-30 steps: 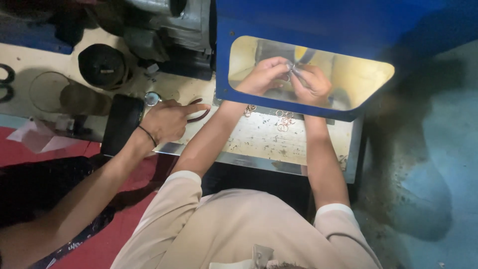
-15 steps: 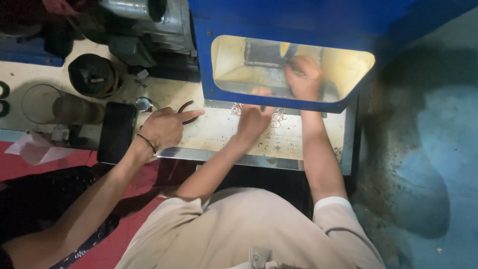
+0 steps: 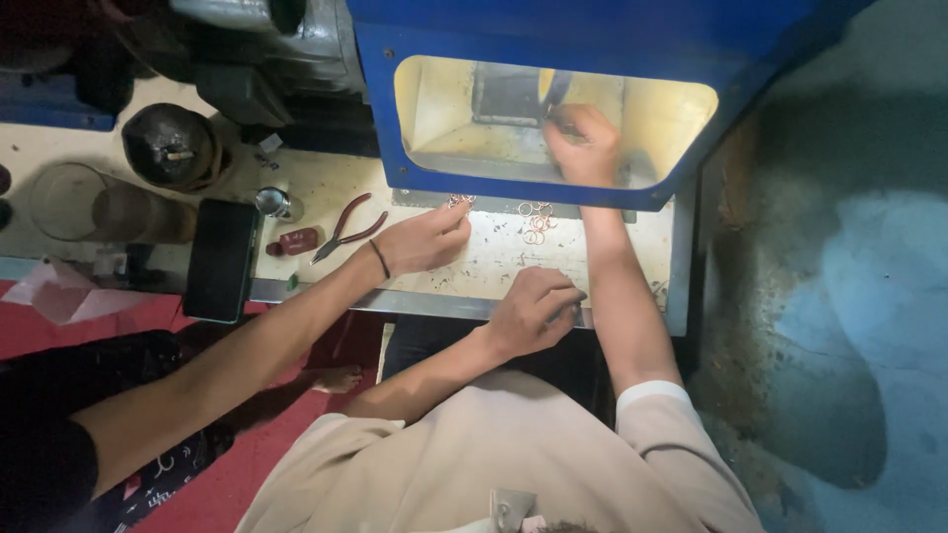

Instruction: Polishing small jewelry components using a bench polisher inside a protective enclosure.

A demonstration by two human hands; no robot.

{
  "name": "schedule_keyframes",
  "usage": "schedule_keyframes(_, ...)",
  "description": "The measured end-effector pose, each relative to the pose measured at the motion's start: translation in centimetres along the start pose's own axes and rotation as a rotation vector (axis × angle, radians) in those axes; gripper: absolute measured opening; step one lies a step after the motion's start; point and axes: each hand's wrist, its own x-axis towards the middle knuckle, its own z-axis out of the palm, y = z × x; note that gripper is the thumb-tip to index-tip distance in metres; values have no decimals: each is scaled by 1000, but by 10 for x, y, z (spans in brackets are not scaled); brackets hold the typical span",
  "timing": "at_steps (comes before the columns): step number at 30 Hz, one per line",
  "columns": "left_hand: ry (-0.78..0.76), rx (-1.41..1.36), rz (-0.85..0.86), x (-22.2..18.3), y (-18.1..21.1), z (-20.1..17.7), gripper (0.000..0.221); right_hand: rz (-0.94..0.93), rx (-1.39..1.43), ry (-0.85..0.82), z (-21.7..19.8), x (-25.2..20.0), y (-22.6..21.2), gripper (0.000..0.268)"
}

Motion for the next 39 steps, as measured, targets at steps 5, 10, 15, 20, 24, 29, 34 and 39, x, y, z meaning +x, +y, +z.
schedule_keyframes(5,11,0,2,-8,0,6,10,-7,-11,21,2,0,-5,15)
schedule_keyframes(10,-11,50,-58,-5,-1,3,17,-46,37,-9,1,5,-31,13)
schedule_keyframes(15,12,-83,-205,-10,-20,3,24,-58,70,32,6,10,-45,12)
schedule_keyframes(20,162,-32,-395,27,-74,-16,29,-54,95,49,8,9,-37,11)
schedule_keyframes(24,34,-106,-776,91,-89,-47,33,7,116,60,11,8,-31,9)
schedule_keyframes(29,-27,-226,-668,127,-165,-60,29,47,160,72,17,5,-23,8)
schedule_keyframes(34,-93,-326,-582,137,-170,-63,23,89,154,122,23,3,-20,13)
schedule_keyframes(39,-71,-373,-599,138,-177,-61,18,216,178,142,30,3,-26,13)
